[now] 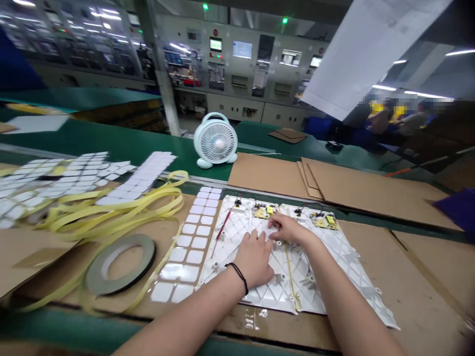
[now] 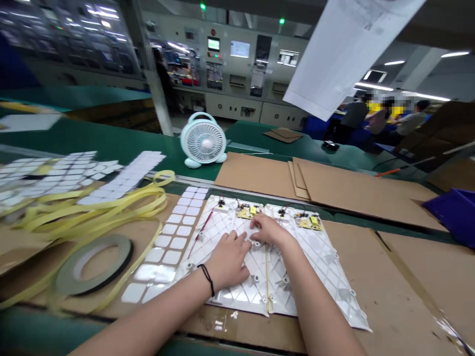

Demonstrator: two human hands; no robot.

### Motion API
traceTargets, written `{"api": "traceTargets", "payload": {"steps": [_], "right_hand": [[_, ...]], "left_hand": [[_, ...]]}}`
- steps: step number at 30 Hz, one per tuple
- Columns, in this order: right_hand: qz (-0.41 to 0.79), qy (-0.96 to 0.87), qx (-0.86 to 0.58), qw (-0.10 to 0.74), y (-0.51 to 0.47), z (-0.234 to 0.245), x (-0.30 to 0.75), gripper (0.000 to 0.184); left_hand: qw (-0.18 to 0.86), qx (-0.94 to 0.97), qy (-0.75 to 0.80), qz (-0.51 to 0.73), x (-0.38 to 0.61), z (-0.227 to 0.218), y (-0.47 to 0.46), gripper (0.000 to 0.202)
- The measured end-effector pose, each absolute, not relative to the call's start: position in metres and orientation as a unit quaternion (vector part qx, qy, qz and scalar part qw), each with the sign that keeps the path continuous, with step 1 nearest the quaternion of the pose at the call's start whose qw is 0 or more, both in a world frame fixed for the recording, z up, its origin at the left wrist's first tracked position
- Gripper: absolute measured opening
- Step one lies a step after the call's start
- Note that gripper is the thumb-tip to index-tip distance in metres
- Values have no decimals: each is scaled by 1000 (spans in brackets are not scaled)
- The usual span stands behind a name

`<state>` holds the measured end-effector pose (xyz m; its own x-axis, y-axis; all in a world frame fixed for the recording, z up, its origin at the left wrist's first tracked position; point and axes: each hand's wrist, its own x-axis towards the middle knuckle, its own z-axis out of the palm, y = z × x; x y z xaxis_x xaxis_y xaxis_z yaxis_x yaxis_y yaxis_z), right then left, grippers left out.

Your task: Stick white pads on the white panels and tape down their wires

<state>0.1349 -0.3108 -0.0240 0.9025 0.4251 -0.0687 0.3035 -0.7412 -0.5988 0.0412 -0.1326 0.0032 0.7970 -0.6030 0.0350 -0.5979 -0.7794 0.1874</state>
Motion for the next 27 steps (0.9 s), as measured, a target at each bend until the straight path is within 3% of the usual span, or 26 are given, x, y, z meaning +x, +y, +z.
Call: {"api": "traceTargets", "payload": {"steps": [4, 7, 9, 12, 14, 17, 20, 24, 27], "right_hand": [[117, -181, -936, 280, -314, -30, 129, 31], [136, -176, -932, 286, -316, -28, 126, 29], [97, -192, -930, 298, -308, -16, 119, 28], [11, -245, -916, 317, -271, 16, 89, 26], [13, -305, -890, 339, -231, 34, 61, 23], [66, -403, -843, 349, -163, 42, 17, 16], [104, -468, -822, 306, -106, 30, -11, 18], [95, -462, -842, 261, -58, 7, -20, 20], [57, -412, -850, 324, -40, -7, -17, 25]], "left_hand": [[152, 925, -346, 26, 4, 32, -76, 23], [191, 944, -268, 38, -25, 51, -7, 8], [189, 964, -178, 58, -45, 56, 46, 13], [164, 980, -107, 45, -71, 48, 116, 39], [164, 982, -86, 26, -84, 36, 145, 48], [154, 985, -63, 43, -92, 16, 160, 30], [113, 988, -27, 101, -89, 3, 155, 13], [50, 984, 56, 162, -80, -2, 143, 20], [55, 977, 86, 186, -75, -1, 138, 26]]}}
